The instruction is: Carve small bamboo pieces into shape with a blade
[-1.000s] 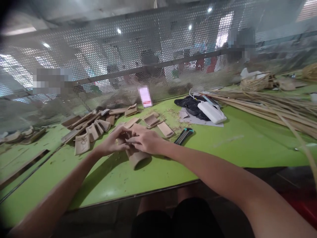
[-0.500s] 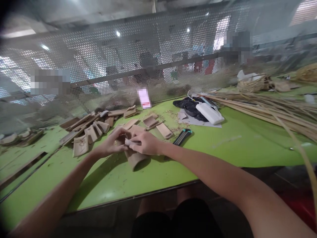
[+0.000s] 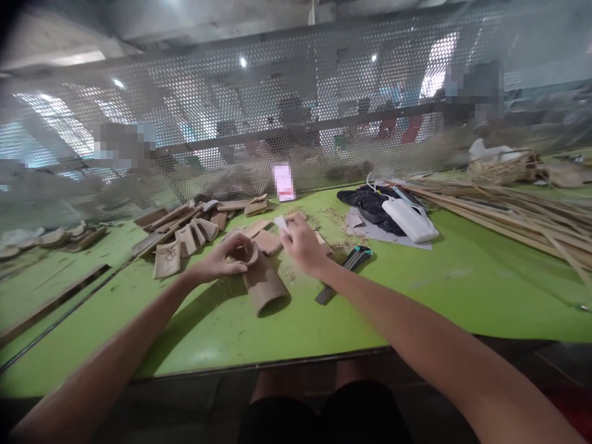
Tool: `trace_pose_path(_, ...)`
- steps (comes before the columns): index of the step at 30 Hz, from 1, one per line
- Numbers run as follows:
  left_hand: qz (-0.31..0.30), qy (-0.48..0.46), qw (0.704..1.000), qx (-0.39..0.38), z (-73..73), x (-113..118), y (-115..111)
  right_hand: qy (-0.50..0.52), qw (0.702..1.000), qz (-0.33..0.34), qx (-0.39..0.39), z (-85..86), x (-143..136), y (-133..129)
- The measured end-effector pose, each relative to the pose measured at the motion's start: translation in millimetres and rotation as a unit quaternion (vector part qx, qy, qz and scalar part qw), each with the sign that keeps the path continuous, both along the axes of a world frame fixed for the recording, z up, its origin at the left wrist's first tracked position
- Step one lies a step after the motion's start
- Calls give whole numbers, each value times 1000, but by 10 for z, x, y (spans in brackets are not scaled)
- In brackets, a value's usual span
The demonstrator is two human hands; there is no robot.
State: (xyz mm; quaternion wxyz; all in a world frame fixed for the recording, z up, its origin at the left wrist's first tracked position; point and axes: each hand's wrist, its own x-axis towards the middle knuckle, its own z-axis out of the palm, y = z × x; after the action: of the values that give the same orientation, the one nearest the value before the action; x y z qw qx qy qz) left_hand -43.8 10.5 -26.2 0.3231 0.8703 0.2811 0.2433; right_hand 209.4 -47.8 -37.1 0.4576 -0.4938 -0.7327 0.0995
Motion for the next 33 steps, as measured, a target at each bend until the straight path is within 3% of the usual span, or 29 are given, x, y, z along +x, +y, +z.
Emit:
trace_pose_path(3,4,7,1000,4,9,6,8,-3,999,-40,6,-32,131,131)
trace_pose_path(11,0,36,999,39,-17,-13,68,-52,994,50,-87,6,50,61)
trace_pose_path(18,-9,88,993,79,-1,78,141,-41,994,32,-94,-6,44,67)
trace_pose_path(25,-21,139,988,68,29,81,172,-63,988,51,-129,-37,14,54)
trace_pose_path(33,-75,204,975,50,231,143,183,-31,995,24,-88,-50,51,80)
